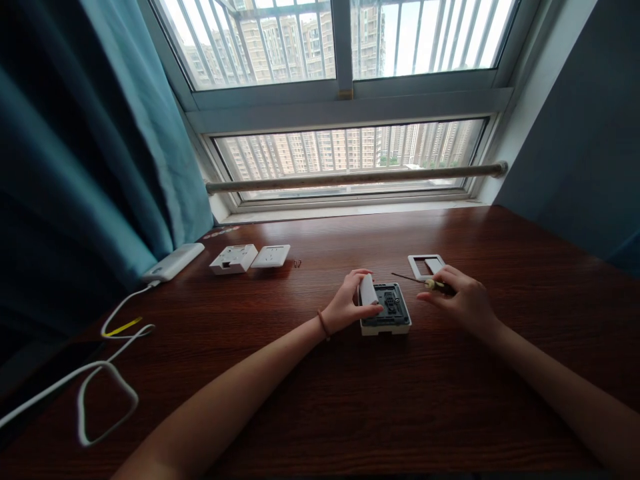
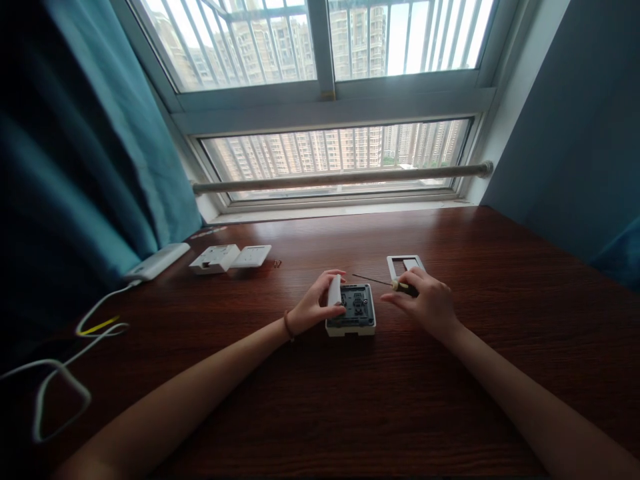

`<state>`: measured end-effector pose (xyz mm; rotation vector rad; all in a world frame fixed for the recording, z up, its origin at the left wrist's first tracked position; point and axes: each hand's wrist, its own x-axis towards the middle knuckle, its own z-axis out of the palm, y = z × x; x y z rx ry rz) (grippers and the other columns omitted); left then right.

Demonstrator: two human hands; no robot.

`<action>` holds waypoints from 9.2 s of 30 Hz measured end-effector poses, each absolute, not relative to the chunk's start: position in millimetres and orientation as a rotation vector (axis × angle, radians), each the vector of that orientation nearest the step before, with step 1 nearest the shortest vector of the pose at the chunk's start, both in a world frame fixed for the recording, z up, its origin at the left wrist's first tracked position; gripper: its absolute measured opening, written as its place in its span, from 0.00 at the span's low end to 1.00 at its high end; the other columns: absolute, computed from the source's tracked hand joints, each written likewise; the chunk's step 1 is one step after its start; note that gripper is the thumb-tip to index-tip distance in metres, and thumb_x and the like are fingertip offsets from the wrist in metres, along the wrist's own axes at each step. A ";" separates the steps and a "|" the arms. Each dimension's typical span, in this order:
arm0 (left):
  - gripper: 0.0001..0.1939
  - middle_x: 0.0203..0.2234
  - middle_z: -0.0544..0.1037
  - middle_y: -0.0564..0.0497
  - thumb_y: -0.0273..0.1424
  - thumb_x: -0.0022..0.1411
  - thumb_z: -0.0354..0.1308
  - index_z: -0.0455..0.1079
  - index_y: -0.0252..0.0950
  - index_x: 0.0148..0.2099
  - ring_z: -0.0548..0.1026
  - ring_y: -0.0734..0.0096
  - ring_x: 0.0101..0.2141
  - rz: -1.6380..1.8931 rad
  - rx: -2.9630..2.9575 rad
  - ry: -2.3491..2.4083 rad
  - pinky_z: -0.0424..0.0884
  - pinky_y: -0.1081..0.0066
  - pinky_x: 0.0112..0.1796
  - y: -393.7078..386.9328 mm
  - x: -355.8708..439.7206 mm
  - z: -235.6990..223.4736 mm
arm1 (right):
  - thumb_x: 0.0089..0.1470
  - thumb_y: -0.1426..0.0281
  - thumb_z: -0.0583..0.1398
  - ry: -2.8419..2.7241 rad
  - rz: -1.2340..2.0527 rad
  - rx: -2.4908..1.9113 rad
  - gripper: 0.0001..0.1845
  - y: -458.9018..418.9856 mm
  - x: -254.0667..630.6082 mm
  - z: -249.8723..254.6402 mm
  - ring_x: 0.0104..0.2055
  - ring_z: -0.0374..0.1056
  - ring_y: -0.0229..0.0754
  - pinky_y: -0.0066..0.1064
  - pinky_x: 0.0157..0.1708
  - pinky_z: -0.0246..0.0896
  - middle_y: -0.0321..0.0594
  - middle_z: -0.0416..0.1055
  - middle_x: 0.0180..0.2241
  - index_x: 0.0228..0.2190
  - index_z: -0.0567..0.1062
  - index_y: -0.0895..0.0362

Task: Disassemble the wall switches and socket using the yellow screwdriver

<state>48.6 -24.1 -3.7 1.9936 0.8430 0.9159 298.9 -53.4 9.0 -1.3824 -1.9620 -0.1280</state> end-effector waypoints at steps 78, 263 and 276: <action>0.41 0.53 0.58 0.40 0.34 0.45 0.63 0.47 0.37 0.59 0.57 0.55 0.54 0.891 1.962 0.798 0.52 0.57 0.55 -26.0 53.5 -16.9 | 0.40 0.71 0.65 -0.795 1.164 -0.797 0.10 -28.7 311.3 7.4 0.26 0.65 0.31 0.19 0.19 0.59 0.35 0.71 0.30 0.28 0.71 0.57; 0.17 0.26 0.71 0.53 0.31 0.39 0.66 0.67 0.32 0.33 0.70 0.75 0.28 1.175 1.748 0.762 0.69 0.71 0.33 -3.1 44.6 63.1 | 0.37 0.61 0.66 -2.185 0.859 -0.927 0.47 -42.1 259.1 -10.2 0.55 0.52 0.51 0.43 0.55 0.48 0.47 0.53 0.53 0.55 0.49 0.54; 0.16 0.35 0.72 0.46 0.30 0.50 0.60 0.61 0.33 0.41 0.71 0.69 0.37 1.133 1.734 0.720 0.66 0.67 0.40 -15.7 57.0 65.9 | 0.38 0.61 0.65 -2.201 0.849 -0.938 0.47 -42.2 258.9 -9.2 0.56 0.52 0.50 0.42 0.55 0.49 0.47 0.52 0.54 0.55 0.49 0.54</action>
